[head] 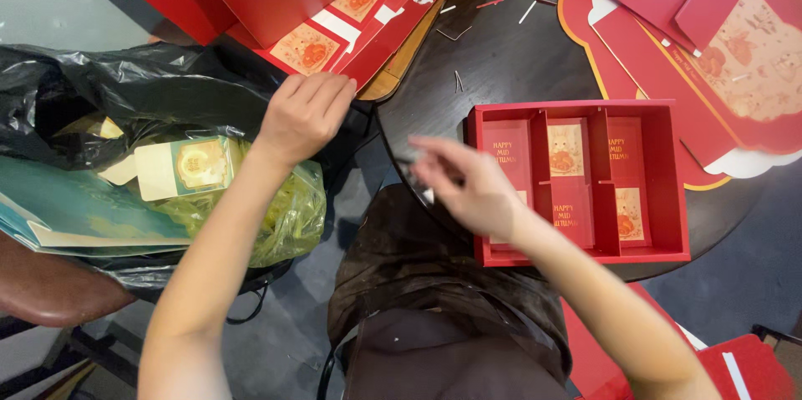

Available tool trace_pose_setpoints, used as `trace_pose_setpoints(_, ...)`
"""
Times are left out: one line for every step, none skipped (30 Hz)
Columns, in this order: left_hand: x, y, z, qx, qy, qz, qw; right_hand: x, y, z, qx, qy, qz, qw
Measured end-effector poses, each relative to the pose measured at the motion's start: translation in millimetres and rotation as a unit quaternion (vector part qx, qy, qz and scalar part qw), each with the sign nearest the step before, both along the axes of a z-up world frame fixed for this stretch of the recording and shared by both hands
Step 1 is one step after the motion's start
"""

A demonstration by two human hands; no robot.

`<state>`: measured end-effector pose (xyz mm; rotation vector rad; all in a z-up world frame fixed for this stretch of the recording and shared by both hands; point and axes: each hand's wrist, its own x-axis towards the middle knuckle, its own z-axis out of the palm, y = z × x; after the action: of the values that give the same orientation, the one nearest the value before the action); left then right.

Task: The person assembles red cardboard boxes by folding flaps and inserting them into a larger red container. They handle multiple small red boxes with gold text and place them into a larger red box with internal dividers.

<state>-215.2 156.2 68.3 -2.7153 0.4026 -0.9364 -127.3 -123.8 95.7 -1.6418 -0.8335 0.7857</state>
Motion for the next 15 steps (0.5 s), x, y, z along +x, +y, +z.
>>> trace_pose_setpoints(0, -3, -2, -0.012, -0.017, -0.002, 1.0, 12, 16, -8, -0.005, 0.133, 0.005, 0.991)
trace_pose_setpoints(1, -6, -4, -0.024, -0.034, -0.004, 0.999, 22, 30, -15, -0.004, 0.19, -0.014, 0.982)
trace_pose_setpoints(2, -9, -6, -0.036, -0.052, -0.005, 0.998, 31, 45, -21, -0.002, 0.247, -0.033, 0.969)
trace_pose_setpoints(3, -11, -9, -0.046, -0.052, -0.011, 0.998, 39, 61, -28, 0.004, 0.281, -0.054, 0.958)
trace_pose_setpoints(3, -14, -12, -0.055, -0.052, -0.017, 0.997, 45, 76, -34, 0.01, 0.315, -0.074, 0.946)
trace_pose_setpoints(2, -15, -15, -0.066, -0.052, -0.022, 0.996, 50, 88, -39, 0.015, 0.349, -0.093, 0.932)
trace_pose_setpoints(2, -16, -18, -0.075, -0.052, -0.019, 0.996, 53, 98, -44, 0.017, 0.343, -0.112, 0.933)
trace_pose_setpoints(2, -17, -20, -0.084, -0.052, -0.016, 0.995, 57, 106, -47, 0.02, 0.336, -0.129, 0.933)
trace_pose_setpoints(2, -17, -21, -0.092, -0.053, -0.012, 0.994, 58, 112, -50, 0.023, 0.329, -0.147, 0.933)
trace_pose_setpoints(3, -18, -23, -0.095, -0.061, -0.016, 0.993, 59, 115, -52, 0.018, 0.329, -0.164, 0.93)
trace_pose_setpoints(3, -19, -25, -0.098, -0.07, -0.021, 0.992, 59, 119, -53, 0.014, 0.329, -0.181, 0.927)
trace_pose_setpoints(2, -20, -27, -0.103, -0.077, -0.024, 0.991, 58, 121, -55, 0.008, 0.33, -0.198, 0.923)
trace_pose_setpoints(2, -21, -30, -0.106, -0.082, -0.023, 0.991, 57, 122, -57, 0.005, 0.329, -0.202, 0.922)
trace_pose_setpoints(2, -21, -31, -0.11, -0.087, -0.024, 0.99, 56, 123, -59, 0.003, 0.328, -0.207, 0.922)
trace_pose_setpoints(2, -21, -33, -0.113, -0.093, -0.024, 0.989, 56, 124, -61, 0.001, 0.327, -0.212, 0.921)
